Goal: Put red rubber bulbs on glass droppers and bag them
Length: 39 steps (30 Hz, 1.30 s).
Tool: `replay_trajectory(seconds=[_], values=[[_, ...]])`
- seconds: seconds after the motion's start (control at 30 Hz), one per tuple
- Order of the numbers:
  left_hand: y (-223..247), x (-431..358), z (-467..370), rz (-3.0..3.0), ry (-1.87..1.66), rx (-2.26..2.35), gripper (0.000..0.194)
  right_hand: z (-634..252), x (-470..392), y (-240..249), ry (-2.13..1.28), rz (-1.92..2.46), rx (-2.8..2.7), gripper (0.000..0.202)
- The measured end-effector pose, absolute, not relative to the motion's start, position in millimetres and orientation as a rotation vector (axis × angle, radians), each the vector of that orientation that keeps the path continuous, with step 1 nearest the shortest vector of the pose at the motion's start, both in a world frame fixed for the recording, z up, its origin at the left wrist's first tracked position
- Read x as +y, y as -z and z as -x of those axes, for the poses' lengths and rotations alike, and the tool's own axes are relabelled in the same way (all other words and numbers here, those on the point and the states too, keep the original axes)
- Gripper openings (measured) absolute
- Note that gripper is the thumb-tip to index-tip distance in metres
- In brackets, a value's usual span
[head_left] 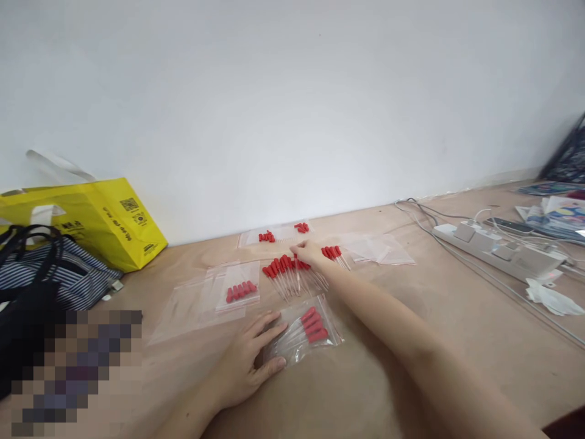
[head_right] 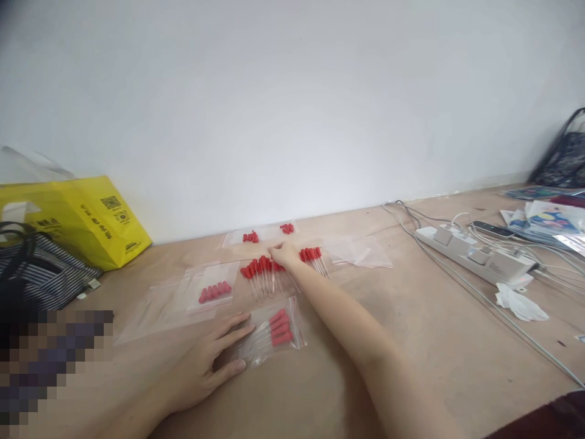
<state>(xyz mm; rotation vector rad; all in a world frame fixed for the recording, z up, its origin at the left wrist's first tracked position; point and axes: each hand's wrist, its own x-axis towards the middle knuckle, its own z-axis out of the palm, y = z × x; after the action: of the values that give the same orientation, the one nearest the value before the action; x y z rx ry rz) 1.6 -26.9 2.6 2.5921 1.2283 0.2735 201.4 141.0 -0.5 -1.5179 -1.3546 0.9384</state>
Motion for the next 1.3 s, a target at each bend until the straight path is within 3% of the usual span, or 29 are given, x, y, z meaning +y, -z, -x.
replay_trajectory(seconds=[0.33,0.67,1.1,1.3], values=[[-0.7,-25.5,-1.9,-2.628,-0.301,1.206,0.045,-286.0,42.1,2.2,-0.933,1.22,-1.077,0.036],[-0.7,-26.4,-5.0,-2.642,-0.249,1.239,0.047,-277.2,6.1,28.3,-0.965,1.09,-0.912,0.048],[0.9,-25.3,-6.0,-2.642,-0.254,1.227,0.048,-265.9,0.7,29.1,-1.196,1.018,-0.871,0.048],[6.8,-23.4,-3.8,-2.656,-0.324,1.203,0.047,-259.7,-9.3,30.7,-1.244,1.101,-1.264,0.035]])
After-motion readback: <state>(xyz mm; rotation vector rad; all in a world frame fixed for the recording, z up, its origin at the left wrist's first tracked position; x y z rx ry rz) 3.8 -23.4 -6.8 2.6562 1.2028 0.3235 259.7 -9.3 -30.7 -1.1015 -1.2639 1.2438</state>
